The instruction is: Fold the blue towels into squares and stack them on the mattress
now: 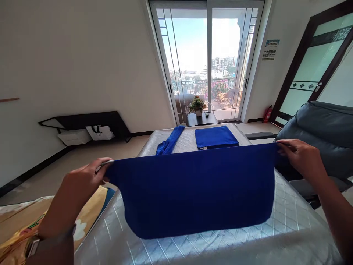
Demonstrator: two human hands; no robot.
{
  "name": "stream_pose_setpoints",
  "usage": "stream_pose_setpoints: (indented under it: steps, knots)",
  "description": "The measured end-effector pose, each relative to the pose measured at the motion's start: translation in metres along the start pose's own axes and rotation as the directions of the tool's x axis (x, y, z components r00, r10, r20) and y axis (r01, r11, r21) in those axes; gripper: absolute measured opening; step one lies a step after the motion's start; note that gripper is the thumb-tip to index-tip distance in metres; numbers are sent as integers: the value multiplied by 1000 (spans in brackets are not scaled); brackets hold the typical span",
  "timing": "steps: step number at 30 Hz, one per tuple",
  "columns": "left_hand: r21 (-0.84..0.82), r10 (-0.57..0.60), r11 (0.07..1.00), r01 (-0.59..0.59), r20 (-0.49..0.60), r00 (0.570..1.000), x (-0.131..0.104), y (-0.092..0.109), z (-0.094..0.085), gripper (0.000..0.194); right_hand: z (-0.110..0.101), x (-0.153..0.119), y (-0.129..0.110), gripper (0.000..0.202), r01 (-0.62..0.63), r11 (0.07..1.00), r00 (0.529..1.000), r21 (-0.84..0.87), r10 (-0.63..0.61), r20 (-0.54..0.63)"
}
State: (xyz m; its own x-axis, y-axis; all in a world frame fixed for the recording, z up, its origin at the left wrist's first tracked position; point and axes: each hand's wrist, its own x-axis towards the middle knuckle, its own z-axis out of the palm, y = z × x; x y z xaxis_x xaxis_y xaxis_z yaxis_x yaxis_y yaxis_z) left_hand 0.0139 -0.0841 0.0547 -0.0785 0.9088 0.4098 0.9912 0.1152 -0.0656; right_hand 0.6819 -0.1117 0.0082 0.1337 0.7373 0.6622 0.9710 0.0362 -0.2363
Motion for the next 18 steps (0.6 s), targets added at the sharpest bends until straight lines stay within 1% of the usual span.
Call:
stream_pose_setpoints:
  steps: [2, 3, 5, 7, 9, 10, 11, 13, 15, 18]
  knots:
    - [-43, -47, 998, 45, -71, 996, 10, 14, -10, 52, 1, 20, -5, 56, -2, 1000, 999, 24, 3, -46]
    - [-61, -65, 996, 58, -122, 990, 11, 19, -13, 53, 0, 26, -8, 53, -7, 1000, 997, 31, 9, -77]
    - [-113, -112, 990, 88, -218, 970, 5, 24, -17, 54, -5, 32, -12, 47, -27, 998, 990, 51, 34, -140]
    - [-182, -179, 974, 132, -270, 946, -10, 26, -16, 53, -10, 26, -13, 43, -47, 997, 981, 67, 58, -187]
    - [-247, -263, 948, 199, -259, 929, -30, 26, -10, 52, -12, 11, -9, 43, -52, 997, 975, 65, 65, -214]
    - [-267, -295, 936, 228, -246, 923, -42, 26, -3, 52, -11, 0, -5, 43, -52, 997, 974, 64, 64, -218]
    - [-283, -312, 928, 242, -233, 921, -54, 25, 5, 51, -8, -13, 0, 43, -51, 997, 976, 63, 63, -208]
    - [-309, -281, 928, 207, -218, 935, -80, 23, 31, 47, 6, -45, 11, 44, -63, 995, 986, 80, 75, -147]
    - [-336, -206, 932, 136, -181, 962, -106, 22, 66, 42, 29, -80, 23, 47, -101, 987, 994, 124, 106, -35]
    - [-384, -149, 918, 102, -95, 984, -141, 21, 124, 40, 73, -131, 37, 51, -177, 955, 979, 238, 145, 144]
